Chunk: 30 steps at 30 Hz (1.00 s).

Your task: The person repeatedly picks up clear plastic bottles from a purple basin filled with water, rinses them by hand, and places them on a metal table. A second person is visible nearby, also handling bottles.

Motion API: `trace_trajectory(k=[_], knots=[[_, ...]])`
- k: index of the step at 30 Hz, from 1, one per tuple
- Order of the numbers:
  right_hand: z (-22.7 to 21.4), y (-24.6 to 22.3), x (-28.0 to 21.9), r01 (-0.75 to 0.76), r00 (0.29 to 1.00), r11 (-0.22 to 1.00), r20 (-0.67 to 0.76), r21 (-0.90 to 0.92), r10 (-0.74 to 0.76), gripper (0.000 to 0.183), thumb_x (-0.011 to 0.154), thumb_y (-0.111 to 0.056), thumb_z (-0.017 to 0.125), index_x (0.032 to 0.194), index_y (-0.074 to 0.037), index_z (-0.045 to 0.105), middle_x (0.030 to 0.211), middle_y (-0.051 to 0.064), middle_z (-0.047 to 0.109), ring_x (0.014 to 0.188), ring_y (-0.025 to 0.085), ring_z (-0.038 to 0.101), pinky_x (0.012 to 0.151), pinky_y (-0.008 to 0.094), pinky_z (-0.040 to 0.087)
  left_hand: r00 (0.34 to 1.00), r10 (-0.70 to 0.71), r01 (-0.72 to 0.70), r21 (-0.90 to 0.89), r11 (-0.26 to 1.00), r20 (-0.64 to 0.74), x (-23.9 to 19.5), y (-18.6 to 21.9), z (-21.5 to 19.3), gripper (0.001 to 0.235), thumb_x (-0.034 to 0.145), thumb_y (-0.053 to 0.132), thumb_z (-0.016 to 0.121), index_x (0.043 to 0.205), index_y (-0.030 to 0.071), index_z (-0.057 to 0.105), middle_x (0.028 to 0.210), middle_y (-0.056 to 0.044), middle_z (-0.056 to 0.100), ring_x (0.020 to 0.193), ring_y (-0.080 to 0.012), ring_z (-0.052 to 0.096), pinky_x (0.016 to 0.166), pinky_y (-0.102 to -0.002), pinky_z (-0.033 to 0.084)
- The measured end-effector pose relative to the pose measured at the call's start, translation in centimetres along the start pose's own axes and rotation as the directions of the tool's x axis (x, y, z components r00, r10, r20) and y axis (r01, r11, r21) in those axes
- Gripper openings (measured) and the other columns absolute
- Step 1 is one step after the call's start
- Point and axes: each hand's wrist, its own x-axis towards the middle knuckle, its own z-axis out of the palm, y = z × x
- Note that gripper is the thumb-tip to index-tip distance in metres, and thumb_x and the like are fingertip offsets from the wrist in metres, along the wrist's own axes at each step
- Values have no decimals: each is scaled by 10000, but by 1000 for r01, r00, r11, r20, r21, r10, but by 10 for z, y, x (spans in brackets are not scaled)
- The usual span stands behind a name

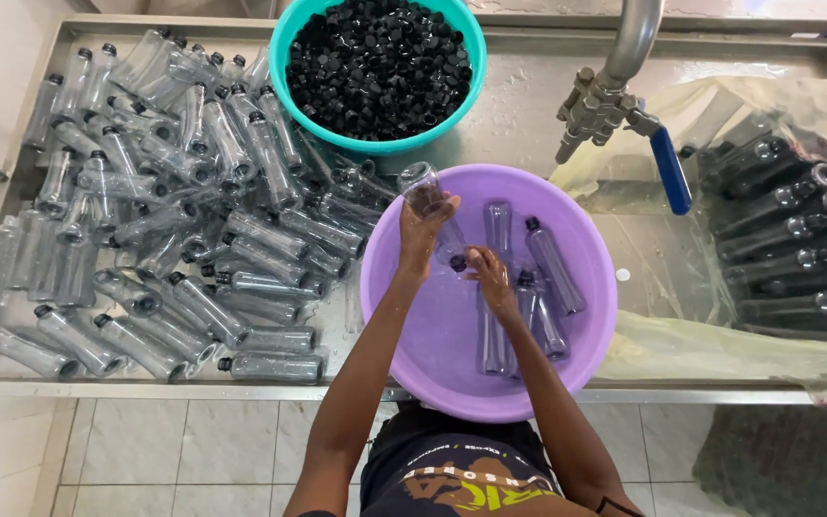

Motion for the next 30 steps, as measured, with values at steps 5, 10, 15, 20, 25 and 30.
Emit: trace_trajectory(k=[5,10,15,20,25,30], knots=[[-30,20,-23,62,997,919,67,-389,-39,385,1194,-432,532,1368,-173,758,1146,193,760,958,341,785,836,449,633,969,195,-229,264,937,152,-12,20,-43,917,722,290,1090,1468,106,590,1291,-128,709,1217,-225,695,1120,-441,547],[-53,8,-58,324,940,710,127,-625,-317,338,1128,-306,653,1359,-71,730,1207,217,684,1148,419,691,937,451,618,956,292,-269,432,861,14,-39,48,-128,663,730,237,1075,1234,44,690,1123,-124,720,1080,-206,701,1029,-407,563],[-37,-7,-81,288,955,734,122,-615,-272,503,1095,-221,676,1481,85,574,1327,350,545,1289,558,562,983,486,628,928,223,-161,221,962,-298,-105,110,-191,327,911,44,898,1177,87,711,1032,-8,739,955,-73,650,883,-307,591],[-26,25,-66,70,989,582,131,-810,63,940,1040,-660,620,1756,-160,273,1604,371,473,1526,548,432,1278,673,326,915,52,129,413,902,-400,-112,38,-285,667,944,202,934,1401,30,479,1274,-164,684,1218,-266,689,1029,-421,640],[-12,13,-69,-14,960,575,149,-818,237,1113,947,-514,774,1761,-125,123,1574,444,432,1452,638,475,1210,700,408,963,12,183,685,706,-270,-95,-16,-302,828,885,406,970,1437,31,481,1324,-216,714,1268,-375,696,1083,-516,587],[-29,48,-62,38,978,636,160,-771,136,1095,921,-463,787,1744,-20,217,1642,442,386,1544,612,377,1308,670,272,991,51,81,876,476,-120,-78,-58,-311,999,847,417,955,1562,7,390,1323,-265,698,1211,-458,694,1041,-556,571]])
